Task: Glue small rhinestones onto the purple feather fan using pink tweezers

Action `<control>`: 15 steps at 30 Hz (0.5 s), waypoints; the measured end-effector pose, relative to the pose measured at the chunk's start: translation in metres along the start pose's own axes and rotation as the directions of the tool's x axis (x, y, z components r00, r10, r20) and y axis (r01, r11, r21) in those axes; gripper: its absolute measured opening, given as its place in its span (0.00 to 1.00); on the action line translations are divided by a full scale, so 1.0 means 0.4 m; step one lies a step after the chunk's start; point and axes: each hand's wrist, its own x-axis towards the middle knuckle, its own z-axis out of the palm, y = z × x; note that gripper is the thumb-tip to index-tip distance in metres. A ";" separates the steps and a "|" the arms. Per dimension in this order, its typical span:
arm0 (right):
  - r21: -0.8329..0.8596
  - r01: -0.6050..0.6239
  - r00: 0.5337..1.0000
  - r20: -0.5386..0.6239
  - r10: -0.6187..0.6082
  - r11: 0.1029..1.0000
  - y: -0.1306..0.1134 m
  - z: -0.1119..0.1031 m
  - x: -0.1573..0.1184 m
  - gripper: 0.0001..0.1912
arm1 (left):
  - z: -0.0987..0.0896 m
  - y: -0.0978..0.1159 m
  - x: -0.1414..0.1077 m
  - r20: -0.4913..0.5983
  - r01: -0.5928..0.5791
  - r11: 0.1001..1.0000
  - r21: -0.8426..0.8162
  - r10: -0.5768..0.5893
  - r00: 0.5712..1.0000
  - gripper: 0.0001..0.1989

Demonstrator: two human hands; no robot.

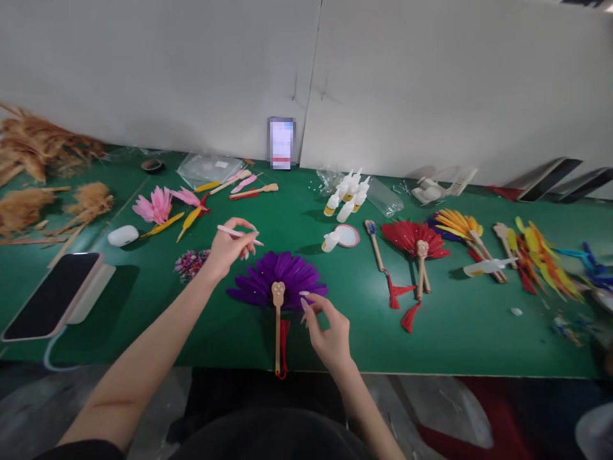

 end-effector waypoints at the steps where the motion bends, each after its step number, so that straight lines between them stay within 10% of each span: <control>1: -0.013 -0.010 1.000 -0.001 0.010 1.000 0.001 -0.001 0.001 0.11 | -0.010 0.006 0.000 -0.009 -0.012 1.000 -0.007 0.012 1.000 0.09; 15: -0.218 0.029 0.998 -0.041 -0.039 0.976 0.035 0.083 0.032 0.17 | 0.127 -0.057 -0.029 0.167 0.035 0.980 0.197 -0.069 0.983 0.15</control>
